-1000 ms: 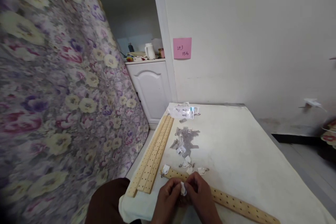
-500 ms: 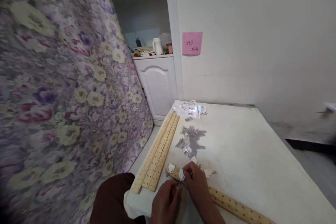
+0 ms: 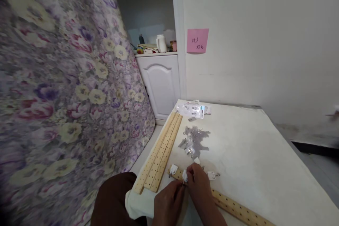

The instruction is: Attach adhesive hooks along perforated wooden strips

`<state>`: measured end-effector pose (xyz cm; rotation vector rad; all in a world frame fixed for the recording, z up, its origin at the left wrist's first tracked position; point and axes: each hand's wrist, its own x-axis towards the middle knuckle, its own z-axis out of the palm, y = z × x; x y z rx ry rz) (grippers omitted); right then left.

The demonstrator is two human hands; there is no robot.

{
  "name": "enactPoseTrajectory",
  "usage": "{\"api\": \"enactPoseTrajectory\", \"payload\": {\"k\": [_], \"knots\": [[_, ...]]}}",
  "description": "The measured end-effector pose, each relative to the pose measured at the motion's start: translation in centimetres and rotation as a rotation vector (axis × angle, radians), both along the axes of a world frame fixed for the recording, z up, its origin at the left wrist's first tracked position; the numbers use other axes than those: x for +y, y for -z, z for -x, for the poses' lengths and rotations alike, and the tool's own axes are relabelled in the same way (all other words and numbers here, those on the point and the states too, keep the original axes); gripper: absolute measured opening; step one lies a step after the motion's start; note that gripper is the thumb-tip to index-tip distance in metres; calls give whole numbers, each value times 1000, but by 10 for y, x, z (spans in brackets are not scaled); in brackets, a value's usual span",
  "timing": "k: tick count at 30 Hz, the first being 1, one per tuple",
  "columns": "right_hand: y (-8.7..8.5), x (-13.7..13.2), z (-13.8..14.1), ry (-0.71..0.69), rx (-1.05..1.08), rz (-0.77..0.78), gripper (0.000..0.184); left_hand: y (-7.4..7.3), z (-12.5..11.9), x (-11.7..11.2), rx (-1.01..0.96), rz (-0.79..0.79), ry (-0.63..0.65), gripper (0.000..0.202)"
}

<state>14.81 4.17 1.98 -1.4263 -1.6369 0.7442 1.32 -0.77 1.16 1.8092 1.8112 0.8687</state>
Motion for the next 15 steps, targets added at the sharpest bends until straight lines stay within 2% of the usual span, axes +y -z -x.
{"api": "enactPoseTrajectory", "payload": {"k": [8, 15], "knots": [[10, 1, 1, 11, -145, -54, 12, 3, 0, -1, 98, -53, 45, 22], [9, -6, 3, 49, -187, -101, 13, 3, 0, 0, 153, -90, 75, 20]]}}
